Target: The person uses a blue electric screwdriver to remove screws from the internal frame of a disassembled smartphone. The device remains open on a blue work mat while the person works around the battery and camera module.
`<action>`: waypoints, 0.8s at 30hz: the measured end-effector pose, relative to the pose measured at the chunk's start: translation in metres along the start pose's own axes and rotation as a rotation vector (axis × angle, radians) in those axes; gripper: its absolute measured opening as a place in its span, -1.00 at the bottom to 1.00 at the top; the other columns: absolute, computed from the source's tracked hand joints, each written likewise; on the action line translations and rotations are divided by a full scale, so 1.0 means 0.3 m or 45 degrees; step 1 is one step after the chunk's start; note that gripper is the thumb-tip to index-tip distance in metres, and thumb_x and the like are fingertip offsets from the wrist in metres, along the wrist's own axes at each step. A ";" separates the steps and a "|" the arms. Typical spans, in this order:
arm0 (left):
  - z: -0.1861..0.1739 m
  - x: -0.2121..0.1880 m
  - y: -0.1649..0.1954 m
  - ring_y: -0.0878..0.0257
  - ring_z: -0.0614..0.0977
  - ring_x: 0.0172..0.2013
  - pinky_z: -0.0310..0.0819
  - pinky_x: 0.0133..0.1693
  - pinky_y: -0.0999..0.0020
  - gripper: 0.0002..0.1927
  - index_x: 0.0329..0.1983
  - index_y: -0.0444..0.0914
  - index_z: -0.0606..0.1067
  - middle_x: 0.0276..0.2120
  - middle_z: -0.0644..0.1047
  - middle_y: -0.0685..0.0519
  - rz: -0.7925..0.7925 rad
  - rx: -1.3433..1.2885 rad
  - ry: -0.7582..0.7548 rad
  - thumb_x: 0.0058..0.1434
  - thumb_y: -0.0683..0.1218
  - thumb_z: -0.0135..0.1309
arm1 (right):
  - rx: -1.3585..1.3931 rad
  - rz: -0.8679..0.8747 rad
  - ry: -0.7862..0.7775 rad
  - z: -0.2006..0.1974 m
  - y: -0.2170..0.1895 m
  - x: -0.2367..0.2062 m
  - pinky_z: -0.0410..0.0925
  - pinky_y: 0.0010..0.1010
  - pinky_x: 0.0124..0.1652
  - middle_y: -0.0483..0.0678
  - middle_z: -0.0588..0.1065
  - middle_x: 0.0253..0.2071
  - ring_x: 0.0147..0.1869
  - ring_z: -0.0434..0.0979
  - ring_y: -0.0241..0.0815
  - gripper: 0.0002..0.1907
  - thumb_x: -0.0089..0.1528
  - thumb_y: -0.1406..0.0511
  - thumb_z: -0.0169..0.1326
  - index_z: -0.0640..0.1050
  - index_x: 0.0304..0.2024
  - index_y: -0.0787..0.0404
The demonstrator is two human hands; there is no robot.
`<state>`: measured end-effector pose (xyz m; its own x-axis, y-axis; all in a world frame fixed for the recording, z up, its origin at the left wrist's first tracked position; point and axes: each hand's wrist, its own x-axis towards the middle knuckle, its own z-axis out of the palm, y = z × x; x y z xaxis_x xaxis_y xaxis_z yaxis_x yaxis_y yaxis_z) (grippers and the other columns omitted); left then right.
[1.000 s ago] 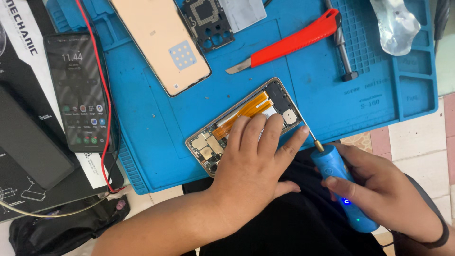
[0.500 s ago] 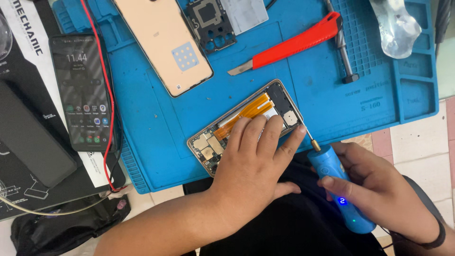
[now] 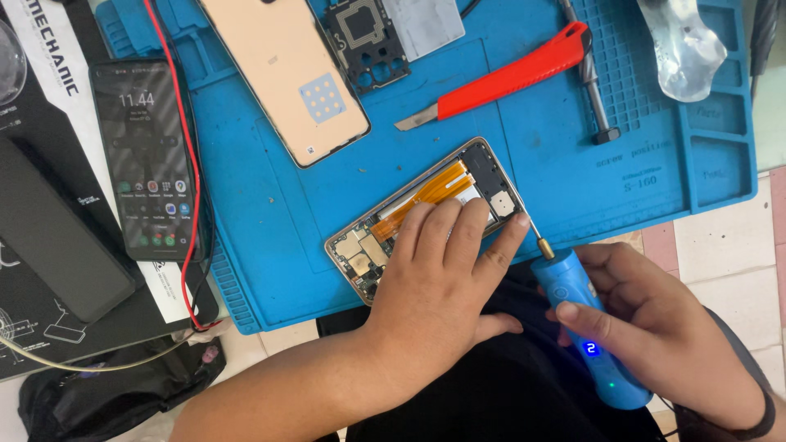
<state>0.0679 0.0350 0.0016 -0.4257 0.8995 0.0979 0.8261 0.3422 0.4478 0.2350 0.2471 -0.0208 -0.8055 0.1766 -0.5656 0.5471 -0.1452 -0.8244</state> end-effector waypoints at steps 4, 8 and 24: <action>0.001 -0.001 -0.001 -0.14 0.29 0.22 0.13 0.34 -0.11 0.06 0.40 -0.26 0.33 0.18 0.28 -0.22 -0.002 -0.016 0.007 -0.09 0.35 0.35 | -0.089 0.092 0.131 0.030 -0.007 -0.011 0.54 -0.28 -0.19 0.26 0.52 0.01 -0.14 0.65 -0.05 -0.41 0.21 0.48 0.27 0.33 0.25 0.38; 0.001 -0.005 0.000 -0.13 0.30 0.24 0.14 0.34 -0.12 0.07 0.40 -0.26 0.33 0.20 0.27 -0.22 -0.012 -0.027 0.017 -0.10 0.34 0.36 | -0.018 -0.176 0.041 0.046 -0.035 -0.014 0.54 -0.36 -0.13 0.17 0.52 0.15 0.03 0.61 -0.18 -0.49 0.22 0.48 0.16 0.33 0.20 0.39; 0.005 -0.008 -0.010 -0.14 0.30 0.23 0.14 0.33 -0.13 0.06 0.40 -0.24 0.34 0.19 0.28 -0.22 -0.005 -0.060 0.064 -0.10 0.33 0.37 | -0.125 -0.178 0.074 0.061 -0.071 0.013 0.53 -0.37 -0.15 0.14 0.50 0.09 -0.01 0.60 -0.20 -0.52 0.22 0.49 0.16 0.34 0.17 0.37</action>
<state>0.0671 0.0324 -0.0014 -0.4479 0.8831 0.1398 0.8065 0.3315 0.4895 0.2161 0.2330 -0.0050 -0.8623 0.2446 -0.4434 0.4526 -0.0203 -0.8915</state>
